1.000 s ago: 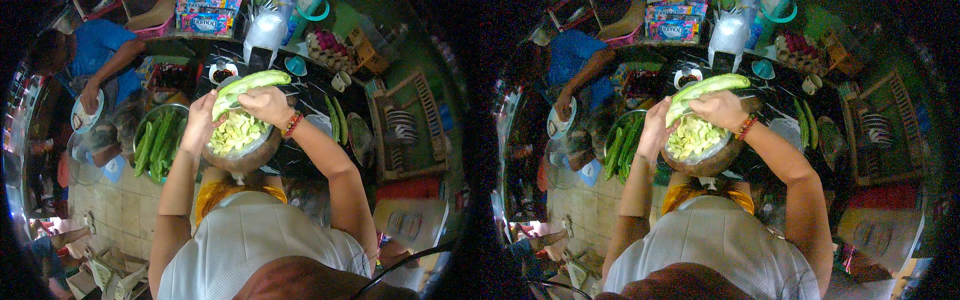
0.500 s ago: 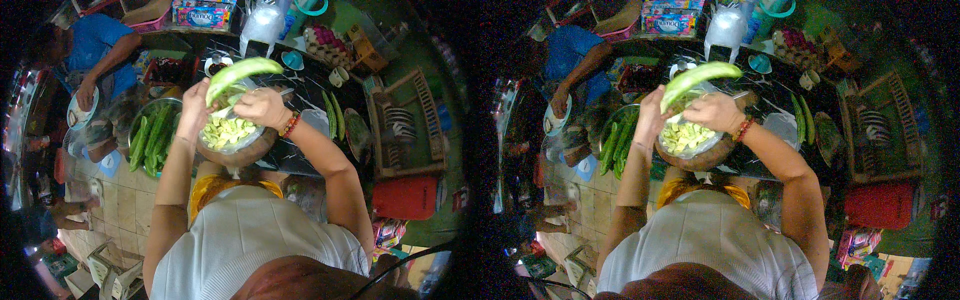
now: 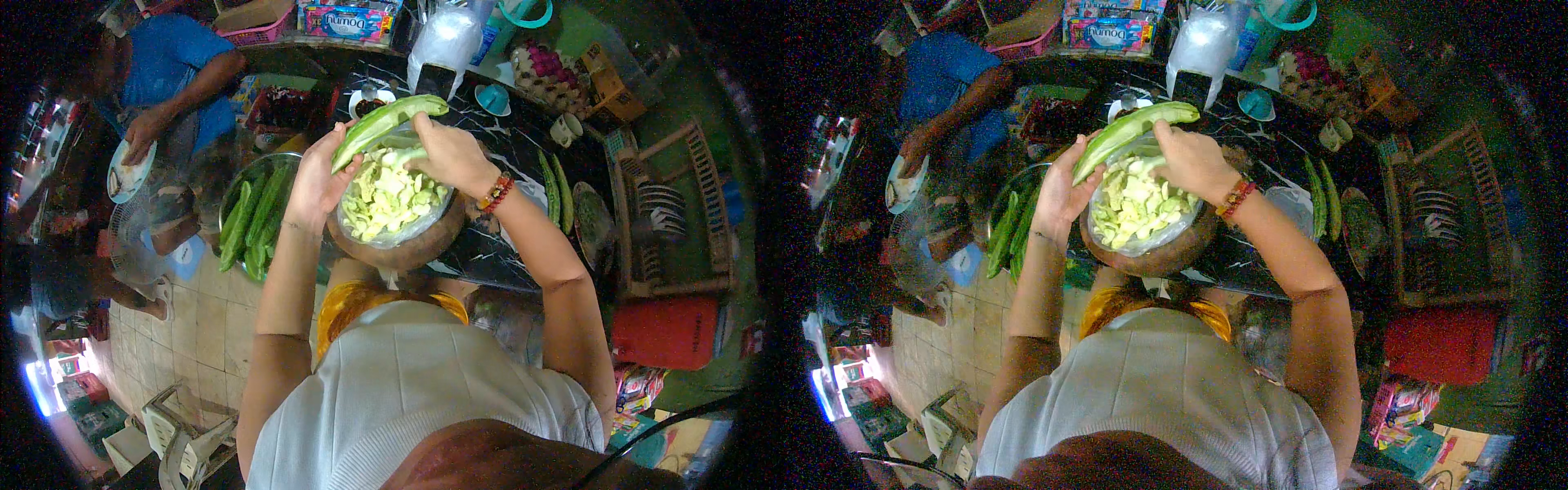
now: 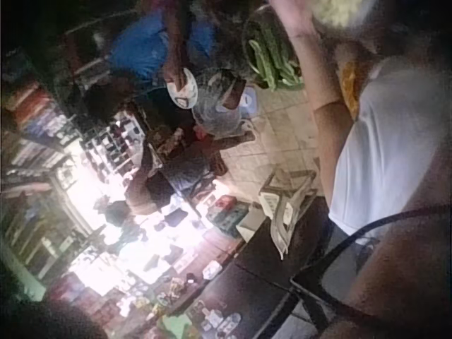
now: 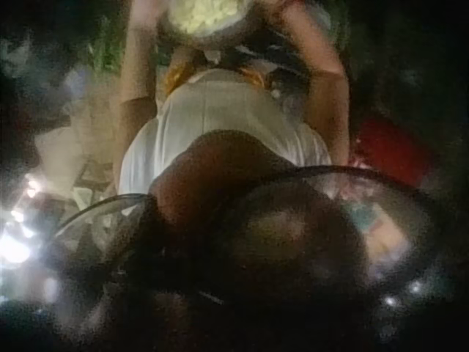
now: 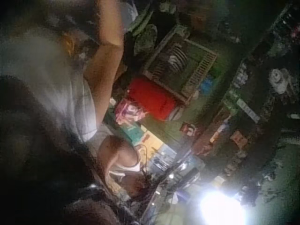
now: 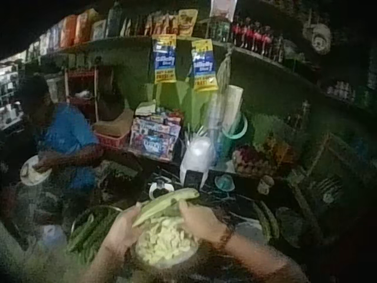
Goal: The person peels long green vegetables with a spoon, collecting the peeled pieces into a plastic bag. The person also scrapes a cutting board with the spoon and places the peeled vegetable into a bowl.
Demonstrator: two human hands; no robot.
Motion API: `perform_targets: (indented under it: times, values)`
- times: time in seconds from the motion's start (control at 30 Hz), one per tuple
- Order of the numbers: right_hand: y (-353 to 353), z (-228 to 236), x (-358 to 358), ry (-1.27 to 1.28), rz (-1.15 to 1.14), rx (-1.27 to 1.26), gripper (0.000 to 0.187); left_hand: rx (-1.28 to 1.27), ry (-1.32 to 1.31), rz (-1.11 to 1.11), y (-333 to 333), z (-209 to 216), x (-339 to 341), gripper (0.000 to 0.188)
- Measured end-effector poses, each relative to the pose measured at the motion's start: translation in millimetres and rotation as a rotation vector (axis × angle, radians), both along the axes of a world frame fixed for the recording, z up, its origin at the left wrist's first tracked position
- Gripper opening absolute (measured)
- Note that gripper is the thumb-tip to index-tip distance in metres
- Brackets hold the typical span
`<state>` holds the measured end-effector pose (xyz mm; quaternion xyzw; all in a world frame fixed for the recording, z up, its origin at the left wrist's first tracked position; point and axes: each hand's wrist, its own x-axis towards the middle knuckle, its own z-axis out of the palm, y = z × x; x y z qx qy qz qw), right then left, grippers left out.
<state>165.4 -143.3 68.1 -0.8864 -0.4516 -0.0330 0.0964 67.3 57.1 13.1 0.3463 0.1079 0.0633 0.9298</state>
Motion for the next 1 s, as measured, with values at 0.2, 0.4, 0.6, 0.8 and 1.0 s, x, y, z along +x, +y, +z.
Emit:
perform_targets:
  times: [0.2,0.4,0.6,0.8,1.0]
  values:
    - [2.9,6.4,10.5,0.248,-0.007,0.134,0.047,-0.349,-0.121,-0.200,13.9,-10.5,-1.5,0.028]
    - [5.0,28.9,3.1,0.408,0.101,0.119,0.031,-0.131,-0.079,-0.015,0.2,9.9,-15.0,0.033]
    - [32.9,55.4,-18.7,-0.264,0.132,0.033,0.014,-0.018,-0.173,0.033,-14.4,16.4,-16.0,0.045]
    - [49.0,57.9,-28.6,-0.366,0.289,-0.129,0.018,0.004,-0.217,0.064,-28.5,24.0,-14.7,0.048]
    - [43.5,52.7,-30.6,-0.340,0.387,-0.080,0.022,-0.032,-0.083,0.027,-31.8,31.6,-17.9,0.040]
